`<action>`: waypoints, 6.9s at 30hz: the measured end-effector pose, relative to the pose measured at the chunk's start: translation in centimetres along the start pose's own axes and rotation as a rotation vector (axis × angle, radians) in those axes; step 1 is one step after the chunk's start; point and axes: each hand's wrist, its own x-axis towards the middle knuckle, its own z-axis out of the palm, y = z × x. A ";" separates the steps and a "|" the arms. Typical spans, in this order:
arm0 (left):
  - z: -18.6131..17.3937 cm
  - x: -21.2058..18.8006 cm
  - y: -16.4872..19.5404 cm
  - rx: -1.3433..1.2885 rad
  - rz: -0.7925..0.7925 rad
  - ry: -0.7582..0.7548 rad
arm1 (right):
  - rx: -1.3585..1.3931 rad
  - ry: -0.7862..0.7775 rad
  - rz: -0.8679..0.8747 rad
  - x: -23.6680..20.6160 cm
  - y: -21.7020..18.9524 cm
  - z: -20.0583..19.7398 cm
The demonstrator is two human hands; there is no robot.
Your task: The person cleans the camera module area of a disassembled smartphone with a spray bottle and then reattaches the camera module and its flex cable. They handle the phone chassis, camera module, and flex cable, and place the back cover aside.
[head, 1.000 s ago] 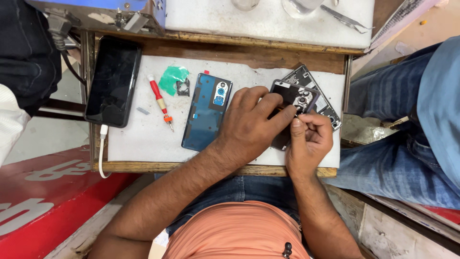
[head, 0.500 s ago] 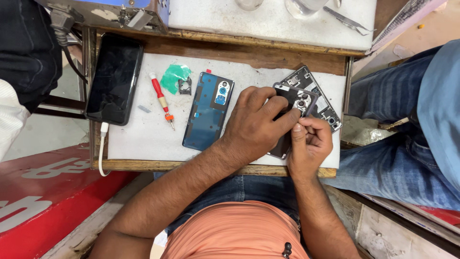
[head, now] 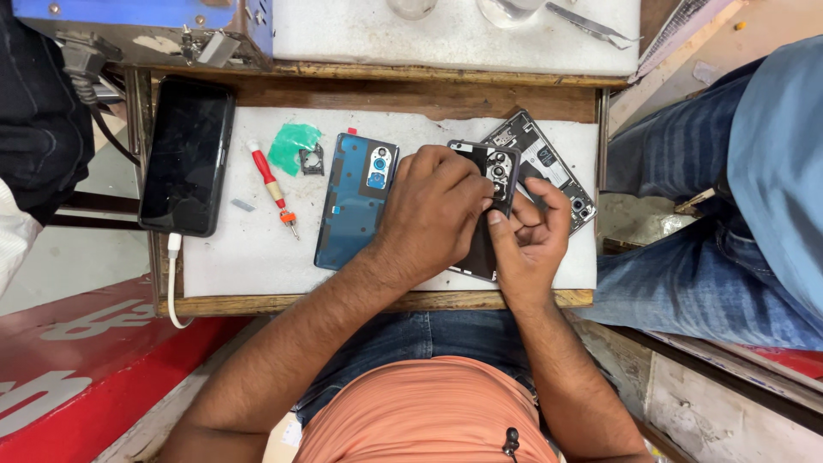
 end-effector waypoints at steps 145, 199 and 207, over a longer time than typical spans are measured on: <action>-3.6 -3.3 -1.0 -1.745 -0.497 -0.016 | 0.333 0.000 -0.005 -0.6 -2.7 1.6; -4.9 -4.8 -0.9 0.472 -0.492 -0.097 | 0.415 -0.035 0.308 1.7 -1.4 1.3; -10.3 -6.6 -3.6 -1.675 -0.601 0.199 | 0.440 -0.039 0.290 1.6 -1.3 1.1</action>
